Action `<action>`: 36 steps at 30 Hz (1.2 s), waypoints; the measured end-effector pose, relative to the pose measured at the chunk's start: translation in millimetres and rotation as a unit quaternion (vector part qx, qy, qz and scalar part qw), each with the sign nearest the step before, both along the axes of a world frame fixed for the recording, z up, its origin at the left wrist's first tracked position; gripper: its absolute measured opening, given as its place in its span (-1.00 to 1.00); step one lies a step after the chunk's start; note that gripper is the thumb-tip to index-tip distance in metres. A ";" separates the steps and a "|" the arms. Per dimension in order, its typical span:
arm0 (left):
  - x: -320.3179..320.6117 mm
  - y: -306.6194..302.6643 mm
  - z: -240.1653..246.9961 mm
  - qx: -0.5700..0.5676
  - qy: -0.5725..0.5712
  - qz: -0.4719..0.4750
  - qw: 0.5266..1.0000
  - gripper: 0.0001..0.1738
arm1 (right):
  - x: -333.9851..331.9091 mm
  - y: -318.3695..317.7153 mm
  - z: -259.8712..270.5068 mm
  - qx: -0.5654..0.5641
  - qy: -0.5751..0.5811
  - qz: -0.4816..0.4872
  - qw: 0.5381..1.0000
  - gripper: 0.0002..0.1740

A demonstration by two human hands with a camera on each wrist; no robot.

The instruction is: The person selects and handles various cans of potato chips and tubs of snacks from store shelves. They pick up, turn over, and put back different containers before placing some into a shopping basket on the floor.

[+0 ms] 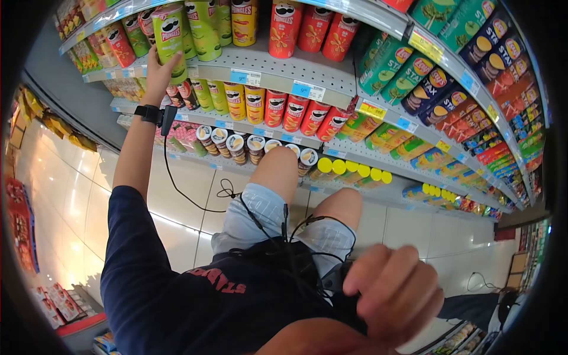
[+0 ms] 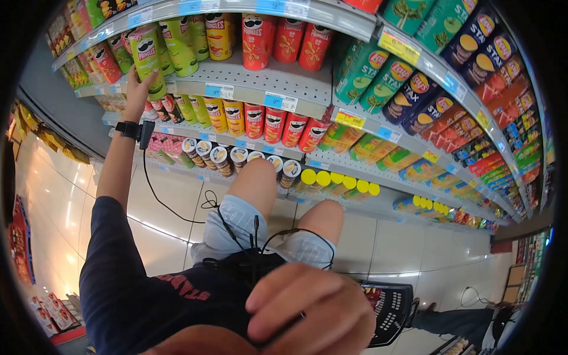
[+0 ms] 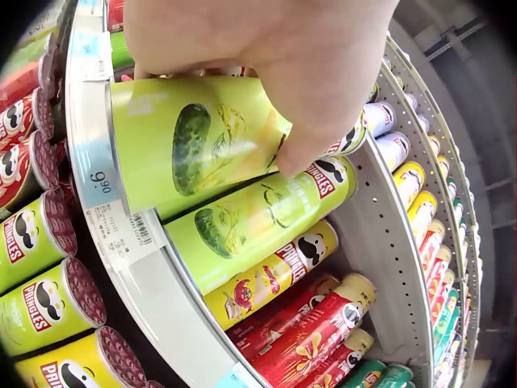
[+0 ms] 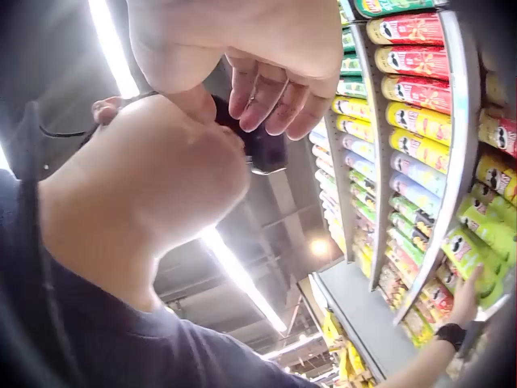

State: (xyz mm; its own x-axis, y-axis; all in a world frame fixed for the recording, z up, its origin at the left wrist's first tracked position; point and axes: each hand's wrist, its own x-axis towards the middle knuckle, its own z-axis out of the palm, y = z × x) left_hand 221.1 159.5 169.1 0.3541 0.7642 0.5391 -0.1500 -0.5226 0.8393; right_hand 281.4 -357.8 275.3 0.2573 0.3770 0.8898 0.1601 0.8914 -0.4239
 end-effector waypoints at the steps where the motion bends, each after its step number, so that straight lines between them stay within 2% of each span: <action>1: -0.3 0.8 3.2 0.006 0.001 0.003 1.000 -0.38 | 7.0 19.1 -1.6 0.009 0.019 0.000 1.000 -0.70; 2: 0.9 3.2 6.7 0.007 -0.015 0.010 1.000 -0.38 | 16.4 35.4 -2.1 0.019 0.033 0.001 0.999 -0.67; 4: 2.7 5.2 10.3 0.015 -0.018 0.003 1.000 -0.36 | 36.4 46.4 -1.1 -0.146 0.020 -0.027 0.989 -0.76; 6: 4.2 6.4 10.6 0.030 -0.023 0.016 0.999 -0.35 | 50.9 74.8 -11.4 -0.202 -0.004 -0.074 0.977 -0.81; 7: 5.8 9.0 9.6 0.043 -0.013 0.028 0.999 -0.34 | 53.4 86.9 -16.4 -0.195 -0.016 -0.077 0.978 -0.81; 9: 3.0 16.8 7.3 0.046 -0.021 0.015 0.999 -0.34 | 54.0 110.0 -24.6 -0.266 0.018 -0.060 0.962 -0.83; 10: -1.2 14.4 9.2 0.013 -0.035 0.003 0.999 -0.34 | 54.2 119.8 -25.6 -0.260 0.010 -0.062 0.964 -0.83; 13: -7.9 19.6 9.7 -0.030 -0.063 -0.025 0.997 -0.33 | 54.7 144.5 -30.4 -0.291 -0.049 -0.075 0.953 -0.84; 17: -12.3 15.5 13.0 -0.070 -0.069 -0.035 0.995 -0.34 | 67.3 196.6 -41.0 -0.353 -0.135 -0.150 0.914 -0.80; 19: -16.0 18.7 9.3 -0.108 -0.115 -0.065 0.985 -0.32 | 76.4 232.8 -43.7 -0.399 -0.228 -0.211 0.863 -0.76; 21: -21.3 25.9 -4.6 -0.114 -0.117 -0.060 0.985 -0.34 | 91.5 275.4 -63.1 -0.362 -0.281 -0.271 0.846 -0.69; 22: -24.8 29.7 -9.9 -0.087 -0.083 -0.086 0.989 -0.33 | 93.2 290.7 -70.2 -0.367 -0.284 -0.259 0.847 -0.69; 23: -30.2 31.9 -11.7 -0.058 -0.051 -0.110 0.991 -0.32 | 94.7 308.2 -73.4 -0.310 -0.316 -0.298 0.846 -0.67; 24: -36.3 28.7 -9.2 -0.025 0.000 -0.092 0.995 -0.30 | 94.2 326.7 -70.7 -0.248 -0.345 -0.336 0.841 -0.65; 25: -41.1 27.1 -6.1 -0.030 0.000 -0.081 0.996 -0.30 | 93.6 343.7 -69.4 -0.249 -0.349 -0.324 0.844 -0.65; 27: -44.6 27.3 -2.0 0.021 0.055 -0.116 0.991 -0.25 | 89.6 367.0 -68.7 -0.252 -0.403 -0.339 0.812 -0.61; 28: -44.3 29.1 -1.2 0.012 0.058 -0.113 0.992 -0.25 | 86.7 376.2 -69.6 -0.286 -0.408 -0.340 0.797 -0.57; 29: -42.7 32.1 -0.3 0.003 0.048 -0.136 0.989 -0.25 | 83.9 384.9 -70.7 -0.293 -0.409 -0.333 0.798 -0.57; 31: -39.3 39.2 -2.9 -0.013 0.038 -0.162 0.986 -0.24 | 82.8 399.9 -73.8 -0.375 -0.384 -0.326 0.778 -0.53; 33: -33.4 45.4 -5.8 -0.035 0.044 -0.162 0.985 -0.24 | 82.1 408.2 -77.7 -0.371 -0.379 -0.336 0.779 -0.49; 36: -29.0 43.5 -3.4 -0.037 0.038 -0.164 0.985 -0.28 | 85.4 413.8 -80.4 -0.405 -0.383 -0.346 0.755 -0.48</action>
